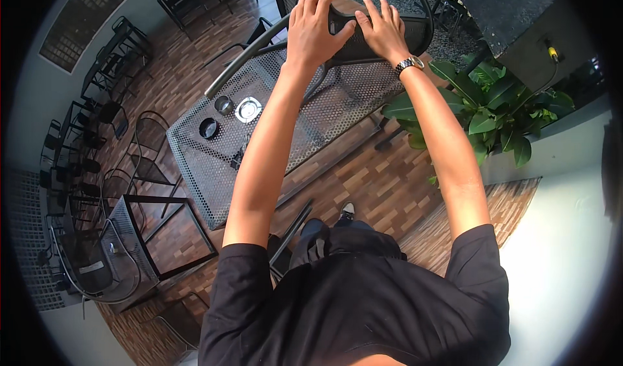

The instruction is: Repairing a metal mesh chair by adjusting and securing the leg components.

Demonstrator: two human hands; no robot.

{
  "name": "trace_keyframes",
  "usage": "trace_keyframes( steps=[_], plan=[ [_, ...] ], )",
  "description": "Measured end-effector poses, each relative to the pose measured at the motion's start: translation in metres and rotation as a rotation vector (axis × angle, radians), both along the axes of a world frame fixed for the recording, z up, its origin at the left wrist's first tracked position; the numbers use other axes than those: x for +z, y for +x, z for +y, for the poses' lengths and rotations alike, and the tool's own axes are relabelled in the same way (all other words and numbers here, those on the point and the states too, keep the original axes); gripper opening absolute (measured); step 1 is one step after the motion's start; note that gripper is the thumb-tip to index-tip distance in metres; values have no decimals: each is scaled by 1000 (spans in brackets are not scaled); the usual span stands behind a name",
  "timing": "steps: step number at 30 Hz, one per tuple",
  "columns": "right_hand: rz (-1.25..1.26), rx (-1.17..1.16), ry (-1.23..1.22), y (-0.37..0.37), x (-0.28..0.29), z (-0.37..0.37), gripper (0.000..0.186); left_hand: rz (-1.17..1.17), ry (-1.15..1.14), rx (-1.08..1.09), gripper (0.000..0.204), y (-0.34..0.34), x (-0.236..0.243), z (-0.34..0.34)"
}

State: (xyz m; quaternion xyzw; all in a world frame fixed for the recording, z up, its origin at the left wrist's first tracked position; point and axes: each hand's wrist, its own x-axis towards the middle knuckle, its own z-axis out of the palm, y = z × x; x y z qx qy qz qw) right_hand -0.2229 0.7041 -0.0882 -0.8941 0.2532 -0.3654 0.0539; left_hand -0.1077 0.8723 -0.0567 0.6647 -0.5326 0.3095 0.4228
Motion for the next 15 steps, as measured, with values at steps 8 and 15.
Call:
trace_keyframes(
  steps=[8,15],
  plan=[
    [-3,27,-18,36,27,-58,67,9,121,212,77,43,17,-58],
    [2,-21,-144,50,39,-168,70,234,312,293,84,71,16,-140]
  ],
)
